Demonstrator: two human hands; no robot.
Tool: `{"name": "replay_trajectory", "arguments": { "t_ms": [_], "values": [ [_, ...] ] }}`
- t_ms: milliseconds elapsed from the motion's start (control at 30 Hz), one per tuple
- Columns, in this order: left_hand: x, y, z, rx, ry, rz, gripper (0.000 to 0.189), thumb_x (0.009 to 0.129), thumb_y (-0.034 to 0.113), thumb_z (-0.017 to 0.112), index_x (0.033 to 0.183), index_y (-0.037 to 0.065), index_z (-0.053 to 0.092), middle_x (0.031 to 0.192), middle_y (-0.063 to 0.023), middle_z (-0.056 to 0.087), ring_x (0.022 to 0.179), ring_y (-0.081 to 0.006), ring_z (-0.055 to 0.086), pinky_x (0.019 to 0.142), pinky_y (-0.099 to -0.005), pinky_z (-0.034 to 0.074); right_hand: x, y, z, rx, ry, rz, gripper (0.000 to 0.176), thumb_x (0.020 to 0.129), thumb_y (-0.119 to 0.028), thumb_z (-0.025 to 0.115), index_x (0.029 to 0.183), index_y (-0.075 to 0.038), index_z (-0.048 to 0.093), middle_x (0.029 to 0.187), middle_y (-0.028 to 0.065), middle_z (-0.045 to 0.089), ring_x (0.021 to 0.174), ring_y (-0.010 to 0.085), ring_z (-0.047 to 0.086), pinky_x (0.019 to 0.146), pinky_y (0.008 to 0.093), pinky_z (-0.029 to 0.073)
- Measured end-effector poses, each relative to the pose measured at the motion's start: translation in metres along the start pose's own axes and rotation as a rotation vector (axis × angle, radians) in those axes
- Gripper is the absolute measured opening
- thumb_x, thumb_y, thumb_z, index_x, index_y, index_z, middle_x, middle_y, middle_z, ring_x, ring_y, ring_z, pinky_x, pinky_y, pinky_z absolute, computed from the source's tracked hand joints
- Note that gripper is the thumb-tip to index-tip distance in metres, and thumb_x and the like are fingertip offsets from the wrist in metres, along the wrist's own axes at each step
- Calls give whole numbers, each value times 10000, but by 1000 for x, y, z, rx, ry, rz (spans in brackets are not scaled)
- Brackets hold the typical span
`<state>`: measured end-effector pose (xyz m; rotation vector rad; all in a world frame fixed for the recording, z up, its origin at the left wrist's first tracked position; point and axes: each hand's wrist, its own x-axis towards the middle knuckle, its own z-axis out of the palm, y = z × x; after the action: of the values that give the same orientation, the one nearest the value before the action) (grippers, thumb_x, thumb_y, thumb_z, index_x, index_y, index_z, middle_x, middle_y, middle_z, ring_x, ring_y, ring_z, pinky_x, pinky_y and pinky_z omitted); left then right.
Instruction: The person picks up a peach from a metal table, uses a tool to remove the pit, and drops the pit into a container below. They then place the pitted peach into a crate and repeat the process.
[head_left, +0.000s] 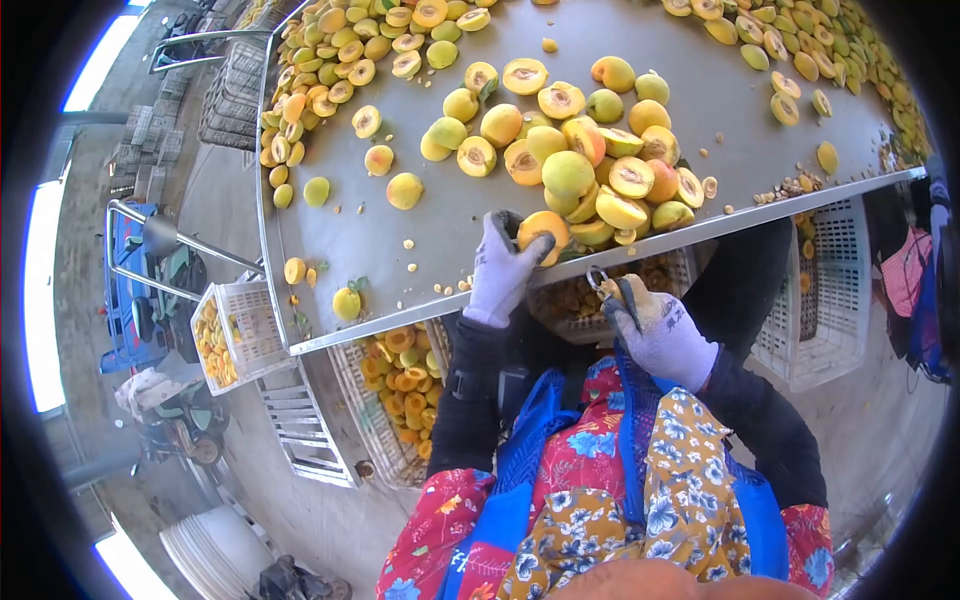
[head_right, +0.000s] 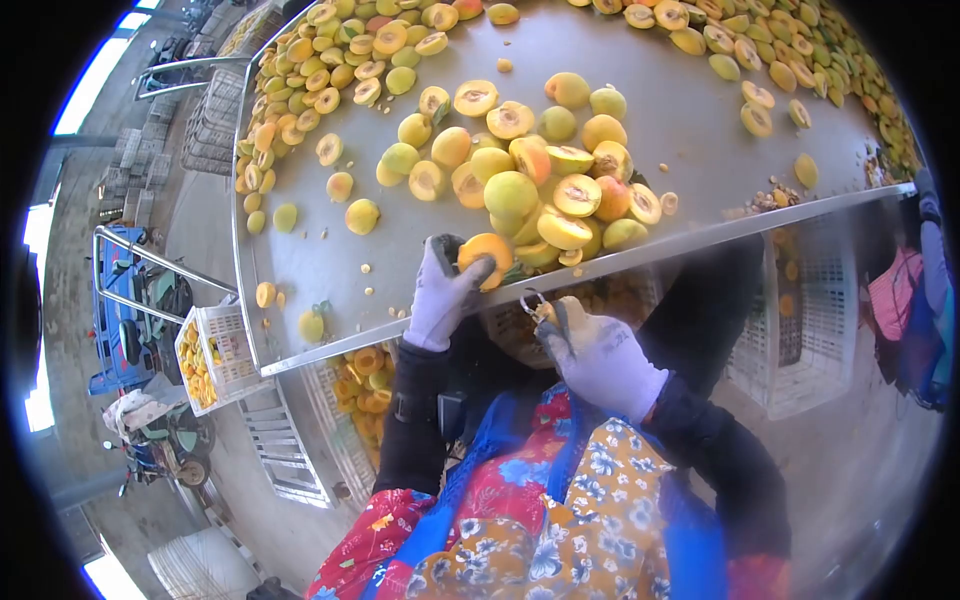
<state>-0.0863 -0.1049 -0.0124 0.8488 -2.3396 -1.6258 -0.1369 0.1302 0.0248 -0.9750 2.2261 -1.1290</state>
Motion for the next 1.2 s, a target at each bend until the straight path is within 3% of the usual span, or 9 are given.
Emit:
{"name": "replay_trajectory", "arguments": {
  "t_ms": [67, 167, 300, 533, 633, 733, 800, 1033, 1200],
  "values": [
    [-16, 14, -1, -430, -3, -61, 400, 900, 237, 717, 1161, -15, 547, 1110, -99, 627, 961, -152, 629, 813, -286, 530, 8, -11, 0, -61, 34, -89, 236, 958, -212, 603, 1032, -3, 522, 754, 191, 660, 619, 369, 654, 555, 451, 505],
    [-36, 40, -11, -717, -157, -141, 393, 952, 239, 650, 1223, -25, 544, 1119, -98, 631, 973, -161, 635, 869, -286, 520, 17, -27, -1, -228, 26, -180, 288, 950, -254, 616, 1031, 11, 537, 723, 170, 651, 557, 325, 648, 490, 425, 487],
    [-55, 29, 0, -822, -161, -238, 503, 1048, 427, 463, 1285, -7, 553, 1163, -118, 646, 1058, -187, 639, 917, -319, 519, 17, -36, -1, -374, -3, -213, 321, 951, -294, 605, 1018, 16, 555, 689, 149, 632, 524, 301, 635, 467, 408, 474],
    [-72, 34, 15, -587, -29, -85, 367, 1084, 304, 419, 1210, -11, 560, 1072, -109, 642, 986, -161, 624, 872, -290, 503, 9, -28, 6, -426, -57, -270, 329, 958, -281, 586, 993, 46, 570, 649, 141, 597, 491, 287, 598, 443, 406, 448],
    [-75, 34, 21, -423, 57, 6, 334, 1072, 257, 427, 1190, -26, 558, 1031, -151, 655, 948, -196, 640, 841, -313, 508, 9, -22, 11, -314, -100, -323, 315, 973, -242, 564, 994, 72, 576, 631, 166, 576, 500, 302, 593, 441, 415, 442],
    [-77, 37, 26, -246, 162, 107, 315, 1057, 238, 456, 1179, -33, 560, 998, -179, 668, 914, -227, 664, 809, -337, 519, 13, -35, 3, -31, -164, -154, 332, 979, -213, 551, 976, 119, 568, 605, 186, 556, 501, 321, 587, 443, 424, 445],
    [-79, 42, 31, -144, 260, 191, 297, 1048, 222, 474, 1173, -32, 564, 967, -191, 676, 882, -248, 681, 780, -350, 526, 15, -23, 7, -132, -146, -335, 324, 975, -209, 555, 988, 114, 569, 632, 195, 554, 505, 331, 584, 444, 429, 445],
    [-77, 47, 30, -106, 147, 116, 259, 1038, 174, 485, 1159, -34, 581, 916, -197, 684, 830, -275, 696, 735, -364, 531, 7, -12, -5, -257, -228, -262, 321, 942, -146, 585, 1060, 135, 482, 676, 201, 596, 595, 383, 624, 536, 456, 488],
    [-80, 50, 35, -59, 233, 176, 251, 1029, 160, 501, 1166, -35, 581, 941, -215, 687, 838, -286, 700, 733, -370, 533, 5, -14, 14, 148, -93, -139, 230, 982, -231, 565, 963, -3, 588, 640, 141, 582, 514, 253, 578, 462, 355, 435]
  ]
}}
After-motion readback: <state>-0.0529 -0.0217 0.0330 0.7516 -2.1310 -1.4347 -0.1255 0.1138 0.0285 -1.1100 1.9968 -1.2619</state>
